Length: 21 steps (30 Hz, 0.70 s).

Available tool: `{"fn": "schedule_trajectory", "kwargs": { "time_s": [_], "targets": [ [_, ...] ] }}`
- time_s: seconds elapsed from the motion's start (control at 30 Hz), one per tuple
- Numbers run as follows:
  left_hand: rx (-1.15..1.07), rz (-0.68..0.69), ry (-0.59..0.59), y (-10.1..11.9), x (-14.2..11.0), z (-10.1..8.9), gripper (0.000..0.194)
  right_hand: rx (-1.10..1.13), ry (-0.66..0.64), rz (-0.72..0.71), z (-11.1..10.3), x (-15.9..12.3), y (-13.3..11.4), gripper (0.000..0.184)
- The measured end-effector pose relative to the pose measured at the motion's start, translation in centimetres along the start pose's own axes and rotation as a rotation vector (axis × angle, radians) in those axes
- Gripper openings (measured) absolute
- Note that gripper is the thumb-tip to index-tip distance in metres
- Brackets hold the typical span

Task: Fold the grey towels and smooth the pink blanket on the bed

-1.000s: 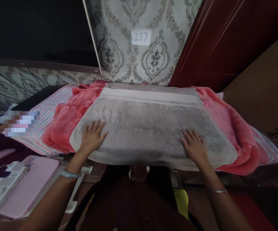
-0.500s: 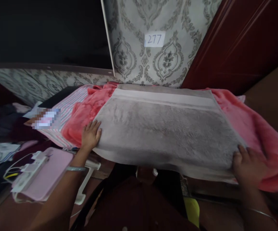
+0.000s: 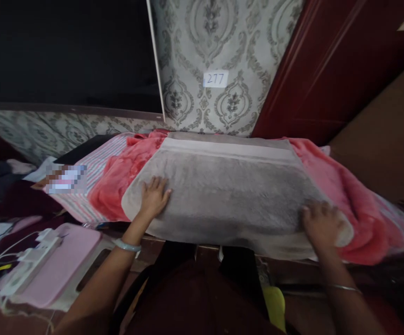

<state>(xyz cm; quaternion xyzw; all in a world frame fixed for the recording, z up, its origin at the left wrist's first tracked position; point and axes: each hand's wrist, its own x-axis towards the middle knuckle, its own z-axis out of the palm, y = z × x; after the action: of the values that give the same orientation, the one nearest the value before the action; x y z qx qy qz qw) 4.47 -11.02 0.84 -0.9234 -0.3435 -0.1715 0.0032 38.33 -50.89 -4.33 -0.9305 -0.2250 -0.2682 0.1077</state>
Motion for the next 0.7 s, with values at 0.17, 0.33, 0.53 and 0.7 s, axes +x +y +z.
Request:
{"fn": "schedule_trajectory", "kwargs": {
  "time_s": [0.17, 0.33, 0.53, 0.7],
  "targets": [
    [-0.137, 0.409, -0.115, 9.9, 1.0, 1.0, 0.057, 0.275, -0.116, -0.207, -1.3, -0.9, -12.3, 0.049],
    [-0.117, 0.561, -0.173, 14.6, 0.6, 3.2, 0.060, 0.297, -0.323, -0.334, -2.1, -2.3, -18.6, 0.049],
    [-0.094, 0.587, -0.086, 13.4, 1.0, 4.8, 0.055, 0.347, -0.378, -0.340, -2.6, -1.8, -17.7, 0.050],
    [-0.057, 0.636, 0.002, 12.1, 1.6, 5.4, 0.056, 0.309, -0.316, -0.180, -2.1, -0.8, -12.1, 0.050]
  ]
}}
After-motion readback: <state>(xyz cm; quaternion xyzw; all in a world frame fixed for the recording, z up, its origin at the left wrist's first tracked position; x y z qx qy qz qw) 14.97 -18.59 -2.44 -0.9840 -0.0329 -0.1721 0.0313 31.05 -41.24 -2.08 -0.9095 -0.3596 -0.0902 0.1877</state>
